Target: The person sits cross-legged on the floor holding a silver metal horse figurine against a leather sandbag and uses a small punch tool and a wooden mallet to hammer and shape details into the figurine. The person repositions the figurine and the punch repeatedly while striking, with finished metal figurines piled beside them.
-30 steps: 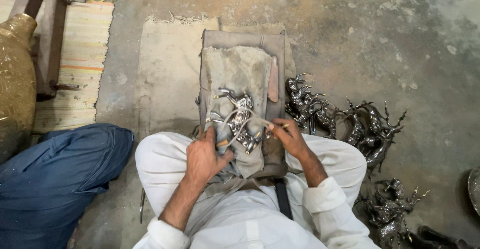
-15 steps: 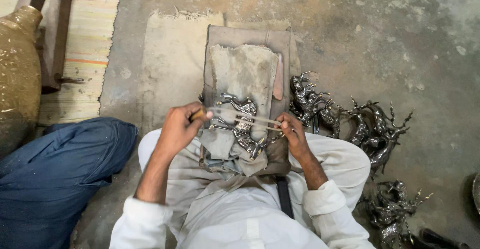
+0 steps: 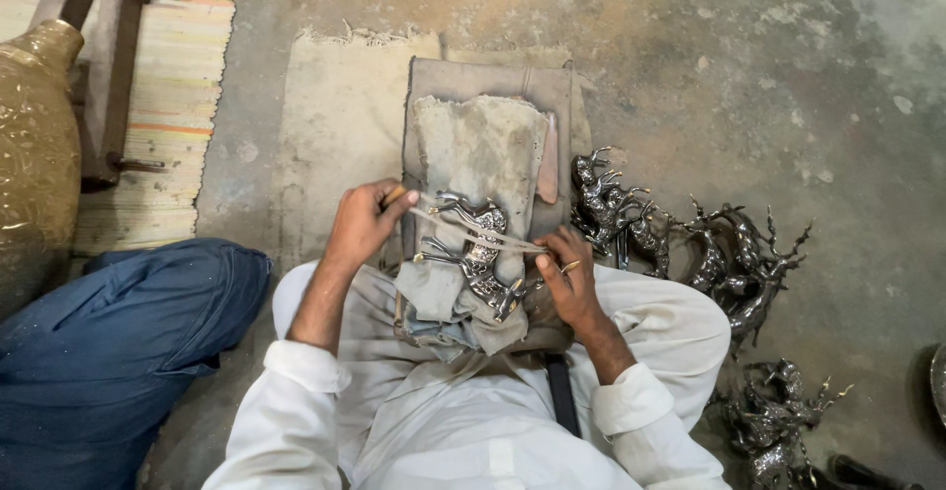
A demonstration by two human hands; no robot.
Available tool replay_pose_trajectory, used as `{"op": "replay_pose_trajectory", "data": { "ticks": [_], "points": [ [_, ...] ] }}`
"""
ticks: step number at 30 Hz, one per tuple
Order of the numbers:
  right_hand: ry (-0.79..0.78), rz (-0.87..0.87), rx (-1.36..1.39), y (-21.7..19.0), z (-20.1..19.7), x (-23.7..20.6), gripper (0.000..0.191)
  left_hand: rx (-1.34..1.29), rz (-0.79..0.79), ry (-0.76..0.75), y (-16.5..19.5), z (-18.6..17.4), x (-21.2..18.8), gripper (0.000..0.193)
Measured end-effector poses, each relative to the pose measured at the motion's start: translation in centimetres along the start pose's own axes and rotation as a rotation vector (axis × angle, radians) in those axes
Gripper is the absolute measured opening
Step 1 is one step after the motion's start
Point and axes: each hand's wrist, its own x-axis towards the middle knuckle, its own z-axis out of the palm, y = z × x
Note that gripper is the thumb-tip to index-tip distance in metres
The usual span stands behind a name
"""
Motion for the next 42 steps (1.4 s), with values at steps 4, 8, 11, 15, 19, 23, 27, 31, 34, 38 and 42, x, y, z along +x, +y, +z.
{"op": "replay_pose_trajectory", "data": {
  "ticks": [4,8,11,15,19,23,27,31,34,38,42],
  "points": [
    [0.021,0.098,-0.054,-0.2,0.5,-0.5,0.041,-0.216,0.141,0.003,2.5,0.0,0.5,0.035],
    [0.098,0.038,-0.078,-0.1,1.2,-1.0,0.04,-0.098,0.208,-0.179,2.9,0.0,-1.7,0.031],
    [0.119,0.037,-0.094,0.0,1.6,-1.3,0.039,-0.072,0.099,-0.227,1.7,0.3,-3.0,0.037],
    [0.11,0.064,-0.103,0.2,1.7,-1.4,0.039,-0.368,-0.025,-0.199,-0.1,1.3,-3.1,0.035],
    [0.131,0.016,-0.097,0.0,1.6,-1.4,0.038,-0.489,-0.078,-0.171,-1.1,1.3,-2.6,0.026],
    [0.117,0.028,-0.104,-0.3,1.4,-1.4,0.04,-0.17,-0.022,-0.114,-2.3,-0.6,-1.8,0.028],
    [0.143,-0.026,-0.104,-0.3,1.5,-1.3,0.04,0.207,-0.171,-0.108,-4.1,-2.2,-1.8,0.026],
    [0.149,-0.048,-0.099,-0.1,1.5,-1.3,0.041,0.533,-0.253,0.066,-5.1,-3.1,-1.8,0.029],
    [0.148,-0.053,-0.088,0.0,1.4,-1.3,0.042,0.728,-0.34,0.174,-5.3,-3.4,-1.1,0.016],
    [0.147,-0.056,-0.073,-0.1,1.3,-1.1,0.044,0.655,-0.359,-0.246,-5.4,-1.4,0.8,0.024],
    [0.132,-0.025,-0.069,-0.2,1.3,-1.0,0.046,-0.132,-0.11,-0.505,-5.3,3.1,2.2,0.032]
  ]
}}
